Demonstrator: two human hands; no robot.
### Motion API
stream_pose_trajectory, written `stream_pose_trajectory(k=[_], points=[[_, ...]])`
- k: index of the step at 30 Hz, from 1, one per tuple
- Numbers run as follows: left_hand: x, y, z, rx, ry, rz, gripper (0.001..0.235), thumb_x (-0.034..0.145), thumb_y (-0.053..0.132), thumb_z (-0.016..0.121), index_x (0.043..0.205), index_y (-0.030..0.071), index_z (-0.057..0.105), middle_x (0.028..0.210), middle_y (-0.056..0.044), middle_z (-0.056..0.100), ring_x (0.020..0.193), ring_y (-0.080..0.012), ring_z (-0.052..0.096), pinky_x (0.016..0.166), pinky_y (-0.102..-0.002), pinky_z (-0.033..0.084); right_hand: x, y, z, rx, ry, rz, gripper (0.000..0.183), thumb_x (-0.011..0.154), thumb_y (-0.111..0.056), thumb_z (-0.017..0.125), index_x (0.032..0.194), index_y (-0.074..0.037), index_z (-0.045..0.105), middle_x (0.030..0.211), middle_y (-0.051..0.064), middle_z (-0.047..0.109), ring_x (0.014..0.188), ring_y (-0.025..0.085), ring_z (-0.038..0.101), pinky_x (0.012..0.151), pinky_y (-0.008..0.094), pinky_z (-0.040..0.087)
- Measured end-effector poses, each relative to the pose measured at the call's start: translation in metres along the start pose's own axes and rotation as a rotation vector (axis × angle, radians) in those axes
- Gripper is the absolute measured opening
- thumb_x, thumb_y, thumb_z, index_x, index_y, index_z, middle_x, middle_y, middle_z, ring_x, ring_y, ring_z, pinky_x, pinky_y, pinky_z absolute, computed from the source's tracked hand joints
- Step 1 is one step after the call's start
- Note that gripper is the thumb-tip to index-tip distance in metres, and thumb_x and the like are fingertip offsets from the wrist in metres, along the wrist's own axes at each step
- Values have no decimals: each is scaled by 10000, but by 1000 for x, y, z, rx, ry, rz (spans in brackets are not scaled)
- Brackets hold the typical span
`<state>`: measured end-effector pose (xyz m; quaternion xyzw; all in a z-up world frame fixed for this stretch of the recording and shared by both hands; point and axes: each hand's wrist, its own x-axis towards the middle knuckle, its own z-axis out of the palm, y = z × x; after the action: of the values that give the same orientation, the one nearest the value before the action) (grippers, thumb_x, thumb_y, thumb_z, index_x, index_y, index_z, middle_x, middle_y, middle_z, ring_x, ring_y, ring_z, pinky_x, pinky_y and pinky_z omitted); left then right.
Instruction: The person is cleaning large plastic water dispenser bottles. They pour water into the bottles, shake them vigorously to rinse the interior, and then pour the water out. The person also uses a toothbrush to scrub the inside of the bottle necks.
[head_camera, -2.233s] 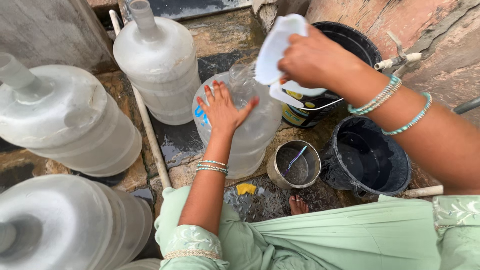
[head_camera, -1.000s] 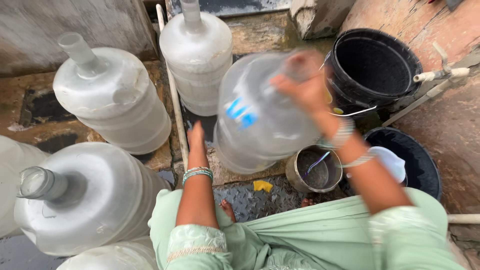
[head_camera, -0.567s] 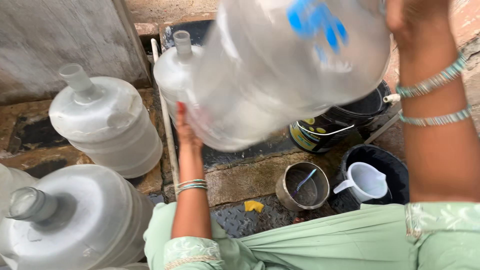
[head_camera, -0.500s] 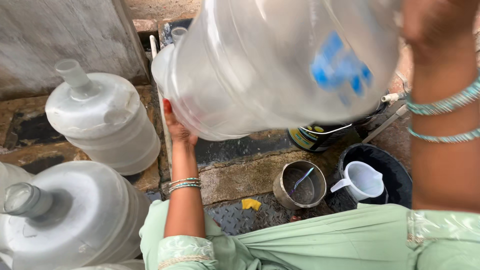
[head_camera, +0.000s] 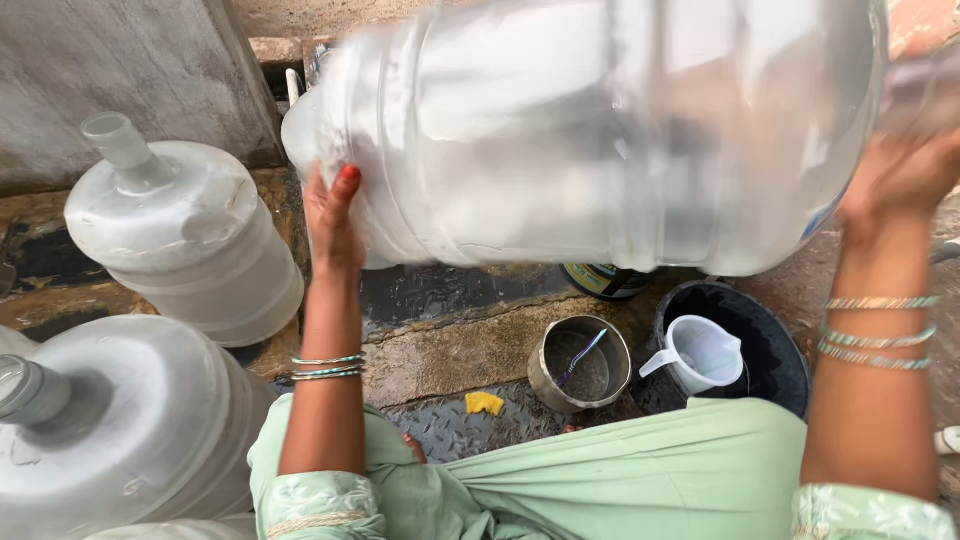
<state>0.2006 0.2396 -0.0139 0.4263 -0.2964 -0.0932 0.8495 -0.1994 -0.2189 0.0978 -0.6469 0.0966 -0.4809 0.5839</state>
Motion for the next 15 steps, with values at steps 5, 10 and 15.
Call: stream_pose_trajectory(k=[5, 10, 15], points=[[14, 85, 29, 390, -159, 246, 963, 751, 589, 916, 1415, 21, 511, 1307, -117, 666, 1254, -272, 637, 1109, -414, 518, -62, 92, -19, -135, 31, 319, 608, 1094, -462, 408, 1512, -19, 404, 1442, 191, 547, 1306, 325, 579, 1095, 496, 508], [14, 73, 19, 1293, 37, -8, 1044, 631, 764, 859, 1279, -31, 664, 1161, -258, 717, 1111, -390, 678, 974, -467, 505, -148, 221, -13, -448, -146, 1075, 787, 963, -673, 262, 1296, -45, 601, 949, 202, 709, 660, 229, 592, 554, 349, 497], [16, 22, -35, 1478, 58, -494, 1019, 664, 837, 778, 1119, -74, 740, 1133, -302, 718, 1092, -413, 685, 966, -474, 513, -196, 277, -10, -354, -451, 1404, 1116, 942, -861, 100, 1151, 32, 736, 787, 120, 641, 463, 104, 424, 347, 205, 302]])
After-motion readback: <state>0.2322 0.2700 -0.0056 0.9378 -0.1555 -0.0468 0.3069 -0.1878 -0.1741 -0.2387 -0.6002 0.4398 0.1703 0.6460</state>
